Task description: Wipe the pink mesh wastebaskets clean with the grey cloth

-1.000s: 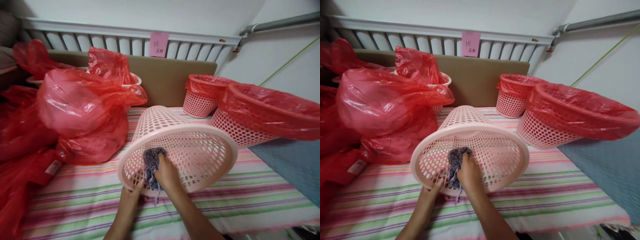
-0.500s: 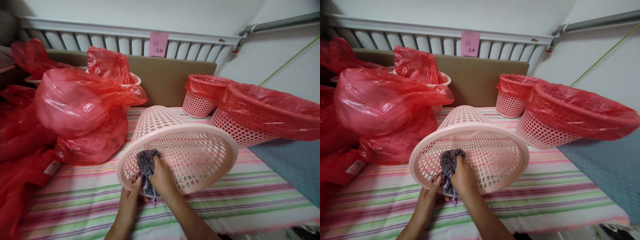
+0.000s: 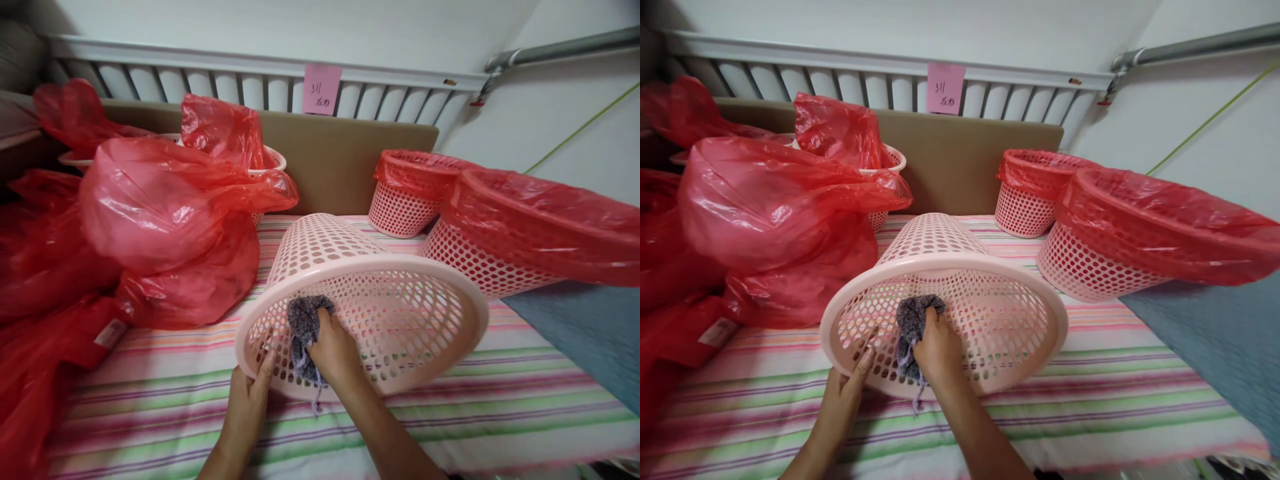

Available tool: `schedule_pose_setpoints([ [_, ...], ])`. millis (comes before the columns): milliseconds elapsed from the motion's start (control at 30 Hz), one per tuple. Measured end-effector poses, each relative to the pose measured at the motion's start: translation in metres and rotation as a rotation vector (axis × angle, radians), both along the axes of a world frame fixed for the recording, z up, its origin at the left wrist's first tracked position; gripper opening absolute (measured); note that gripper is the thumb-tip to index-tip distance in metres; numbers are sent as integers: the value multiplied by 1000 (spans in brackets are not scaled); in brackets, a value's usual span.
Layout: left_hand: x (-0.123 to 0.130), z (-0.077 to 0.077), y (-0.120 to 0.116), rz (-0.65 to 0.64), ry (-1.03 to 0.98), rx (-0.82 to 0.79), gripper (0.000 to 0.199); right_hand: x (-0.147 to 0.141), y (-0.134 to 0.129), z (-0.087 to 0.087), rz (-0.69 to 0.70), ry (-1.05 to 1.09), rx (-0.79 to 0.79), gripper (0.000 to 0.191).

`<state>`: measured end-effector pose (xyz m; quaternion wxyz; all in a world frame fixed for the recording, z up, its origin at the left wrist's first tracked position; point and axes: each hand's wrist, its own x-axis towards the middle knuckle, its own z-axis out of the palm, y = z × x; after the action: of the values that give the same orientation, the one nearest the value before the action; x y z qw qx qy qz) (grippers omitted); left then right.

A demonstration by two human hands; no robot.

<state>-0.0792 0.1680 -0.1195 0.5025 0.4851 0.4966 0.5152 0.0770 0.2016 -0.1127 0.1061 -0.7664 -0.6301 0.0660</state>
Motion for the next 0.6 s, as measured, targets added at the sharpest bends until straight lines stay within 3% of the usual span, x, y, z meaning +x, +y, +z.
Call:
schedule_pose_setpoints([
  [267,0,-11,6,51,0,-16,50,-4,-1,-8,86,17,59,34],
  [467,-3,-5,10,140,-3,-52,50,-13,-6,-2,127,275,31,39],
  [600,-1,-2,9,145,-12,-49,52,-16,-9,3,139,116,18,39],
])
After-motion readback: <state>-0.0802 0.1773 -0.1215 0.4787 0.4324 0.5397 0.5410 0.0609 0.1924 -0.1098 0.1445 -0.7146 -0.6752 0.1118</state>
